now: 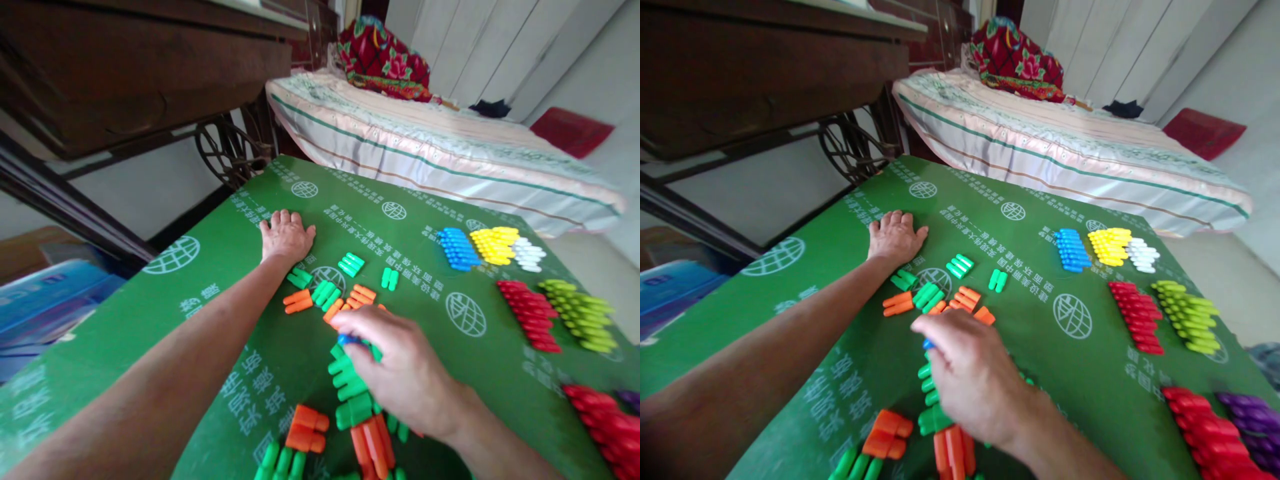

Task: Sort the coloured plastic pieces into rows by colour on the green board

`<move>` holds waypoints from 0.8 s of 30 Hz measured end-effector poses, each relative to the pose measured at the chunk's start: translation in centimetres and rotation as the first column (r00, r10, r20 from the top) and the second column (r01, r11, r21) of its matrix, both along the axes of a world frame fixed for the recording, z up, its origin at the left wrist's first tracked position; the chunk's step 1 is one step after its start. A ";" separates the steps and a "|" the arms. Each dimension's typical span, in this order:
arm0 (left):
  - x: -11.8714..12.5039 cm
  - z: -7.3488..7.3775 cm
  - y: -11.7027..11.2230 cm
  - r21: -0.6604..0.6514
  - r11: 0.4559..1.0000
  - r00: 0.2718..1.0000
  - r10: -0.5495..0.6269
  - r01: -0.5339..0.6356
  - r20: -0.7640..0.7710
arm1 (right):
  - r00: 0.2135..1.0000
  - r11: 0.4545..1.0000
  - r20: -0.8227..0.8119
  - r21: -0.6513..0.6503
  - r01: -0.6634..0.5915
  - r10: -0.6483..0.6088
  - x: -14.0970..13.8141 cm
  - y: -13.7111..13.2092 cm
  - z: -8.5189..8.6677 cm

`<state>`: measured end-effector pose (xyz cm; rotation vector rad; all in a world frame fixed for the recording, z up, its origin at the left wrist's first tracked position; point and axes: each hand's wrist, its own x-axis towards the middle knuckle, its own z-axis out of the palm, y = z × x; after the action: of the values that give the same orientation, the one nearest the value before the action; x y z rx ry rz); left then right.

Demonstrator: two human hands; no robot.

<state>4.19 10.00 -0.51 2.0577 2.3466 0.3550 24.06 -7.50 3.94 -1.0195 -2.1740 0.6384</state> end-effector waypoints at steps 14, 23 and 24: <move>-0.3 0.2 0.4 -0.015 1.000 1.000 -0.007 0.007 -0.023 | 0.911 0.952 0.289 0.174 0.250 -0.293 10.6 2.0 -3.8; -0.4 1.0 0.4 -0.048 0.999 0.999 -0.019 0.018 -0.039 | 0.608 0.805 0.529 0.427 0.413 -0.592 6.9 0.6 -4.1; -0.5 1.1 0.5 -0.045 0.999 0.999 -0.020 0.018 -0.037 | 0.617 0.810 0.525 0.395 0.434 -0.586 6.8 0.7 -3.9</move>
<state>3.68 10.45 0.55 2.0841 2.3315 0.2635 30.90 -6.78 -0.01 -1.8230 -2.2182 -0.2897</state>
